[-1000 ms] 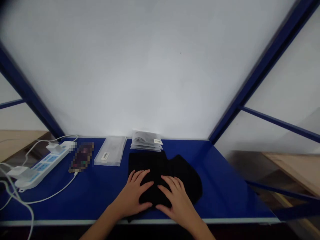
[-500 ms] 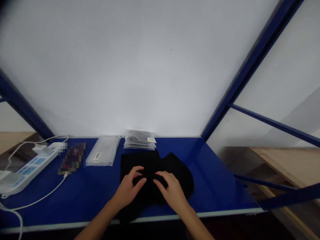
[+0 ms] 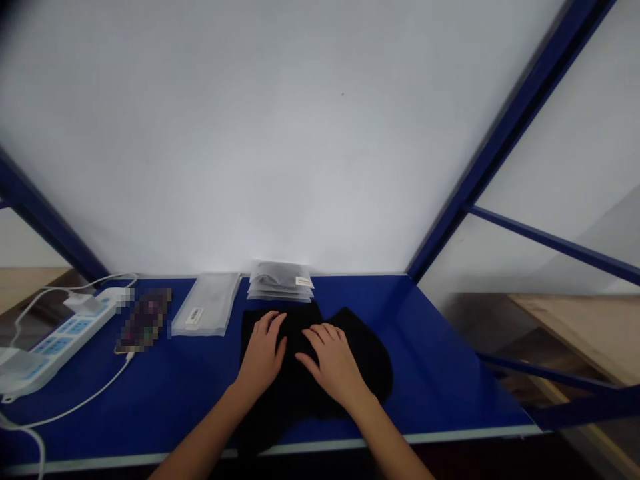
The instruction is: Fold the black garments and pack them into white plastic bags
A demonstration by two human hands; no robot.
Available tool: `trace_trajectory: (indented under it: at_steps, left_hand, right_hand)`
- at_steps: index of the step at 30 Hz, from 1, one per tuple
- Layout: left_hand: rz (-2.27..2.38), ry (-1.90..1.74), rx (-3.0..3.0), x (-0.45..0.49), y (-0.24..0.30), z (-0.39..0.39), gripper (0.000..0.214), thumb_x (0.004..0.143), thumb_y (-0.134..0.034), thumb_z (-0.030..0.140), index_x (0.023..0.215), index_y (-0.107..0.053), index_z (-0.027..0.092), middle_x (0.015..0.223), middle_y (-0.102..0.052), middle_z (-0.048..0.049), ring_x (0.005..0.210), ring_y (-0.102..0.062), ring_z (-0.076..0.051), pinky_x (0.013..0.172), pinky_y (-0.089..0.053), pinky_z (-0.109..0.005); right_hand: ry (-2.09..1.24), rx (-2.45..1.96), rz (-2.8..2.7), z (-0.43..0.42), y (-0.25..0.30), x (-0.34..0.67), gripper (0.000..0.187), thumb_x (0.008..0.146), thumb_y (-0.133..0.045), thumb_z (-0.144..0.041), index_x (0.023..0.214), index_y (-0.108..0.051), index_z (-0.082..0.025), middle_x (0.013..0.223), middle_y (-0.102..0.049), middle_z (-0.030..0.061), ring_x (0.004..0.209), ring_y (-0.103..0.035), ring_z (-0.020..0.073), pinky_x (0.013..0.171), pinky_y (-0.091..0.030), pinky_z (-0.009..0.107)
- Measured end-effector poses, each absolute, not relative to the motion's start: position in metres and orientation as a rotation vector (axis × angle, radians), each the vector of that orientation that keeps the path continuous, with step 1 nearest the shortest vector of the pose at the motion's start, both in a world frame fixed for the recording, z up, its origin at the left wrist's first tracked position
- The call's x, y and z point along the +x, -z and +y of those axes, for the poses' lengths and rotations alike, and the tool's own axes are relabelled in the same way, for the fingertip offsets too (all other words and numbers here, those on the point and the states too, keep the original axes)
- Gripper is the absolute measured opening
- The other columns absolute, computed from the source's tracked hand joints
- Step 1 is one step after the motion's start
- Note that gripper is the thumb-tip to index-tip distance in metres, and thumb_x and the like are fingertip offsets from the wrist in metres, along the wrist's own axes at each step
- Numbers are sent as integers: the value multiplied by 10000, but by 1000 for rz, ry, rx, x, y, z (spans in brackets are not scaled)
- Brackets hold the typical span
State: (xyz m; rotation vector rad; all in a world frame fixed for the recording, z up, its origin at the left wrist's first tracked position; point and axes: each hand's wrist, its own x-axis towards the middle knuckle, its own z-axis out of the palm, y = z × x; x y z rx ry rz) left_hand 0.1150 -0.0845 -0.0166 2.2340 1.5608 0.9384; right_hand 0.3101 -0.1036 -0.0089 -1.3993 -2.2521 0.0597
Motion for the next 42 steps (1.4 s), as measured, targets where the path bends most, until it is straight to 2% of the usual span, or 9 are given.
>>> trace_trajectory:
  at_steps: [3, 8, 11, 16, 21, 28, 32, 35, 42]
  left_hand:
    - [1510, -766, 2527, 112, 12, -89, 469, 912, -436, 91, 1330, -564, 262, 1470, -499, -89, 1361, -400, -300, 1085, -367, -560]
    - [1295, -558, 2643, 103, 5, -88, 542, 900, -581, 450, 1400, -507, 255, 1403, -573, -99, 1328, -434, -331, 1162, -133, -659]
    - [1278, -533, 2612, 105, 1, -80, 506, 890, -607, 371, 1372, -522, 242, 1275, -648, -113, 1231, -510, -318, 1156, -114, -662]
    - [1315, -752, 2394, 118, -7, -67, 175, 929, -516, 251, 1040, -649, 222, 933, -711, -70, 999, -611, -248, 1158, -169, -594]
    - [1235, -971, 1824, 124, -12, -65, 307, 972, -437, 387, 865, -633, 176, 836, -687, -48, 772, -618, -184, 849, -496, -366]
    - [1058, -706, 1469, 82, -16, -63, 471, 918, -463, 553, 972, -675, 135, 816, -713, -49, 734, -654, -173, 705, -511, -300]
    - [1322, -653, 1636, 33, -24, -37, 399, 884, -541, 525, 873, -687, 155, 803, -708, -53, 713, -652, -185, 677, -489, -296]
    - [1710, -759, 1663, 5, -22, -10, 330, 963, -432, 418, 976, -632, 155, 940, -691, -103, 892, -641, -226, 786, -450, -330]
    - [2125, -664, 1729, -18, 2, 22, 133, 907, -557, 266, 967, -574, 149, 947, -675, -123, 948, -632, -246, 810, -413, -313]
  right_hand:
    - [-153, -1421, -2351, -107, 9, 318, 480, 891, -656, -413, 1324, -576, -223, 1350, -596, 122, 1276, -511, 311, 1066, -403, 504]
    - [-242, -1444, -2389, -100, 9, 331, 563, 852, -662, -387, 1380, -532, -239, 1424, -548, 118, 1332, -478, 292, 1077, -394, 490]
    - [-156, -1409, -2388, -95, 8, 330, 487, 894, -601, -310, 1371, -533, -240, 1360, -605, 113, 1274, -539, 281, 1092, -366, 536]
    - [163, -1401, -2281, -89, 5, 313, 473, 959, -535, -317, 1414, -475, -200, 1405, -566, 157, 1309, -505, 322, 1132, -244, 635]
    - [284, -1210, -2399, -84, -3, 301, 884, 799, -737, -470, 1518, -313, -180, 1563, -355, 196, 1444, -307, 384, 1162, -98, 677]
    - [214, -974, -2592, -66, -7, 292, 966, 621, -527, 75, 1526, -315, -190, 1519, -452, 126, 1414, -396, 287, 1172, -294, 565]
    - [185, -912, -2560, -55, 8, 291, 987, 579, -431, 102, 1506, -380, -234, 1454, -539, 81, 1339, -501, 245, 1121, -425, 469]
    - [141, -954, -2565, -55, 25, 289, 1009, 531, -440, 96, 1489, -409, -218, 1454, -540, 88, 1338, -505, 261, 1120, -429, 495]
    - [-80, -1002, -2583, -62, 43, 284, 1000, 521, -509, 74, 1479, -406, -195, 1479, -509, 102, 1378, -462, 253, 1166, -378, 491]
